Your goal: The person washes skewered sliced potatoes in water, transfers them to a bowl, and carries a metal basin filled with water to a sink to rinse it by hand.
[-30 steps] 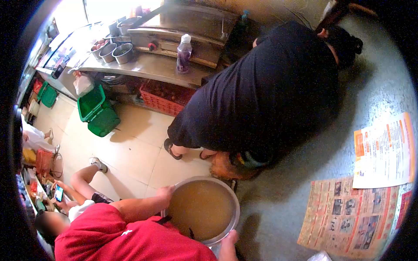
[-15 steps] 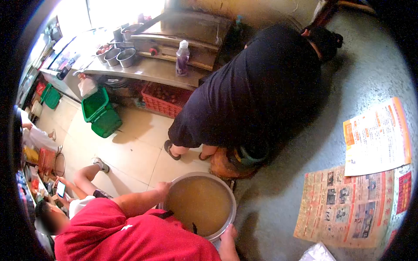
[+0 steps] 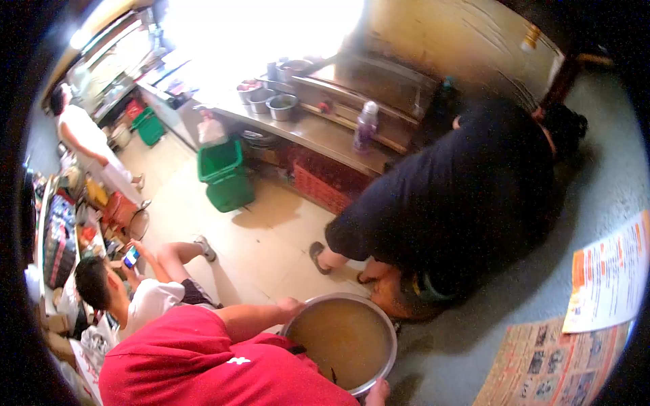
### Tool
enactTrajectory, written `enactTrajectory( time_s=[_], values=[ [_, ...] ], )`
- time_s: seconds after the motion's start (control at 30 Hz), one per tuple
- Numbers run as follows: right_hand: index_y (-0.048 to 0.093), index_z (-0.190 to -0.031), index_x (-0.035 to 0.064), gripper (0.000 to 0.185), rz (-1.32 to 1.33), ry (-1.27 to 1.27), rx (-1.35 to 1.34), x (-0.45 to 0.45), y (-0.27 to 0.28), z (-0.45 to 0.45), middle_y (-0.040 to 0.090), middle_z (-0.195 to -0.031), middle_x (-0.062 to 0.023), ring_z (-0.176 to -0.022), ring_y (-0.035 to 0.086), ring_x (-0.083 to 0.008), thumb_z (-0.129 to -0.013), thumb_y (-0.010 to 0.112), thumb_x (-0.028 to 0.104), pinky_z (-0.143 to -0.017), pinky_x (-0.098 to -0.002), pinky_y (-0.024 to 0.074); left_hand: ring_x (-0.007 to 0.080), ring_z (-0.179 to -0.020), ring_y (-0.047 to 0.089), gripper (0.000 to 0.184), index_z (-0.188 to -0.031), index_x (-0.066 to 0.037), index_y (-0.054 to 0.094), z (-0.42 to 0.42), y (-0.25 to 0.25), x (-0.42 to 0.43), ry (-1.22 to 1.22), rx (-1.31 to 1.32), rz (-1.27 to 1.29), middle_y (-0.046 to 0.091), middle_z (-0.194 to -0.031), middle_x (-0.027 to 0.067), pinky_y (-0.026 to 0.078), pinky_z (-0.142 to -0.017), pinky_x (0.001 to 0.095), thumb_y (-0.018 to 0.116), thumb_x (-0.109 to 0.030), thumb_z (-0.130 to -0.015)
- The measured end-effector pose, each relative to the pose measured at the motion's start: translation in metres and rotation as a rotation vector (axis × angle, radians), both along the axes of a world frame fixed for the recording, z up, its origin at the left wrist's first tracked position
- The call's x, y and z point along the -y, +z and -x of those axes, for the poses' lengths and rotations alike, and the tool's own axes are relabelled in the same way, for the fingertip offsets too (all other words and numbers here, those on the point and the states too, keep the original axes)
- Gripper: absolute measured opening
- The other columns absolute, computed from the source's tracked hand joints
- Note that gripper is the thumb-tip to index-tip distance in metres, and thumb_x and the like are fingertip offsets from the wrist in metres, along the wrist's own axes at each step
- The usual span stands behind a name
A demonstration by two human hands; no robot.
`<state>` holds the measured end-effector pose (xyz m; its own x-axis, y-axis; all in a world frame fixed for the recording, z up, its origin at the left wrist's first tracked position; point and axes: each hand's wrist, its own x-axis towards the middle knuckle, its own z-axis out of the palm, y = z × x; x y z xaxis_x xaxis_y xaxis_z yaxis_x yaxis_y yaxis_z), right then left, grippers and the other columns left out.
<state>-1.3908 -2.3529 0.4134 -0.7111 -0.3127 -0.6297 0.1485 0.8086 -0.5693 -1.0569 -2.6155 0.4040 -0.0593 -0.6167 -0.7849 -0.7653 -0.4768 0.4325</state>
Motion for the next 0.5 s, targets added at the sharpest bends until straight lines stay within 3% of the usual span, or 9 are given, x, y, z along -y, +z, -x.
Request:
enactTrajectory(
  time_s=[0.03,0.1,0.2,0.33,0.4,0.5],
  values=[
    [0.066,-0.086,-0.0053,0.04,-0.338,0.509,-0.21,-0.005,-0.03,0.032,0.066,-0.091,-0.024,-0.091,0.063,-0.0355,-0.079,0.049,0.03,-0.08,-0.0457,0.046,0.0323,-0.099,0.062,0.052,-0.099,-0.001,0.067,0.002,0.019,-0.001,0.029,0.009,0.013,0.065,-0.104,0.0185,0.048,-0.085,0.0406,0.063,-0.049,-0.08],
    [0.066,-0.083,-0.0062,0.046,-0.215,0.616,-0.336,-0.038,-0.119,0.076,0.064,-0.09,-0.0256,-0.094,0.062,-0.0375,-0.08,0.045,0.035,-0.084,-0.0469,0.0438,0.0308,-0.087,0.062,0.046,-0.1,-0.008,0.068,0.008,0.048,0.001,-0.02,0.067,-0.031,0.065,-0.096,0.0173,0.049,-0.079,0.0404,0.057,-0.048,-0.082],
    [0.066,-0.085,-0.0068,0.045,-0.282,0.879,-0.382,-0.022,-0.077,0.072,0.064,-0.092,-0.0258,-0.095,0.061,-0.0379,-0.079,0.046,0.034,-0.085,-0.0456,0.0432,0.0317,-0.086,0.061,0.05,-0.098,-0.003,0.067,0.007,0.051,-0.002,0.025,-0.025,-0.008,0.065,-0.096,0.0192,0.048,-0.078,0.0412,0.061,-0.048,-0.078],
    [0.065,-0.08,-0.0063,0.04,-0.234,0.645,-0.284,-0.01,-0.055,0.066,0.065,-0.084,-0.0246,-0.091,0.062,-0.0369,-0.075,0.051,0.031,-0.082,-0.0439,0.0446,0.0322,-0.084,0.062,0.049,-0.097,-0.002,0.067,0.005,0.036,-0.003,-0.037,-0.03,0.045,0.065,-0.096,0.0198,0.049,-0.075,0.0421,0.062,-0.046,-0.077],
    [0.066,-0.079,-0.0059,0.039,-0.272,0.653,-0.28,-0.004,-0.044,0.061,0.065,-0.082,-0.0238,-0.09,0.063,-0.0368,-0.075,0.052,0.03,-0.081,-0.0436,0.0453,0.0308,-0.086,0.064,0.039,-0.09,-0.004,0.069,0.004,0.052,-0.003,-0.02,-0.035,0.004,0.067,-0.09,0.0161,0.05,-0.077,0.0398,0.067,-0.04,-0.073],
    [0.066,-0.078,-0.0053,0.037,-0.345,0.648,-0.242,0.004,-0.032,0.055,0.065,-0.08,-0.023,-0.089,0.063,-0.0367,-0.076,0.053,0.029,-0.08,-0.0433,0.0461,0.0302,-0.08,0.065,0.031,-0.086,-0.005,0.07,0.005,0.023,-0.003,-0.076,0.057,0.056,0.068,-0.087,0.0153,0.052,-0.073,0.0397,0.063,-0.033,-0.074]
  ],
)
